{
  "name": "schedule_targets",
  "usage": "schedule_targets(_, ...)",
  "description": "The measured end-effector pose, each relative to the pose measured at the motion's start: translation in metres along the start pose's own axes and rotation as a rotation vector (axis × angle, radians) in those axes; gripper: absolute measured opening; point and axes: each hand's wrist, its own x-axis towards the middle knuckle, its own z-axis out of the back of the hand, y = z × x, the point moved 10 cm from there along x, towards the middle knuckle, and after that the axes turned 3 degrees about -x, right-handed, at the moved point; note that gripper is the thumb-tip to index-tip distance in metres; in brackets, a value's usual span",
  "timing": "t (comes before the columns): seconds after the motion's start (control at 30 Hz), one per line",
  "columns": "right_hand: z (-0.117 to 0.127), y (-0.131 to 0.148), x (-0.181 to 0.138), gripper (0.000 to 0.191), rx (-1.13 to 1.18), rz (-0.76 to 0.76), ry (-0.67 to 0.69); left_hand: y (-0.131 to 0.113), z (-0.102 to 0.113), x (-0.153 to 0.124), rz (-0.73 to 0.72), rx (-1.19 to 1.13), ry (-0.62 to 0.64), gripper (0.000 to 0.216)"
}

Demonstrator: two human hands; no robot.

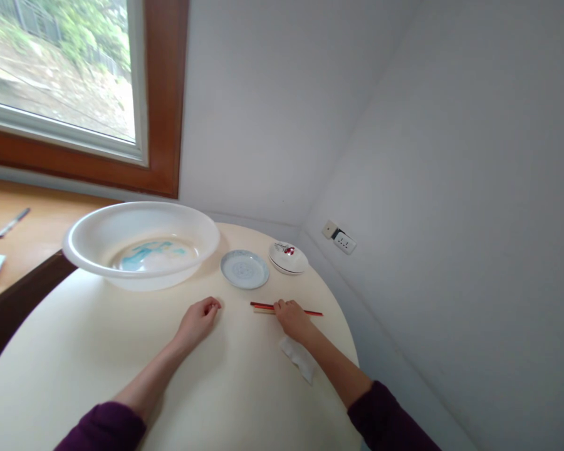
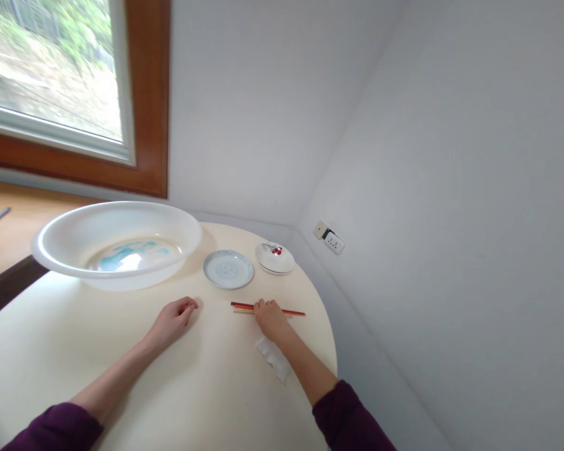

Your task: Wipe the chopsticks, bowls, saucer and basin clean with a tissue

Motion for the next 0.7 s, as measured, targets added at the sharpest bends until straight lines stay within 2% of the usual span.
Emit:
schedule_targets(0.47,0.001,-0.001,0.009,0.031,0.014,-0.003,0.043,0.000,0.000,0.000,0.000,0.002,0.011,0.024)
schedule_targets(0.7,0.006,-0.014,0.009,0.029,0.100,-0.028,0.070,-0.002,0.001,-0.001,0.000,0.004,0.006,0.023)
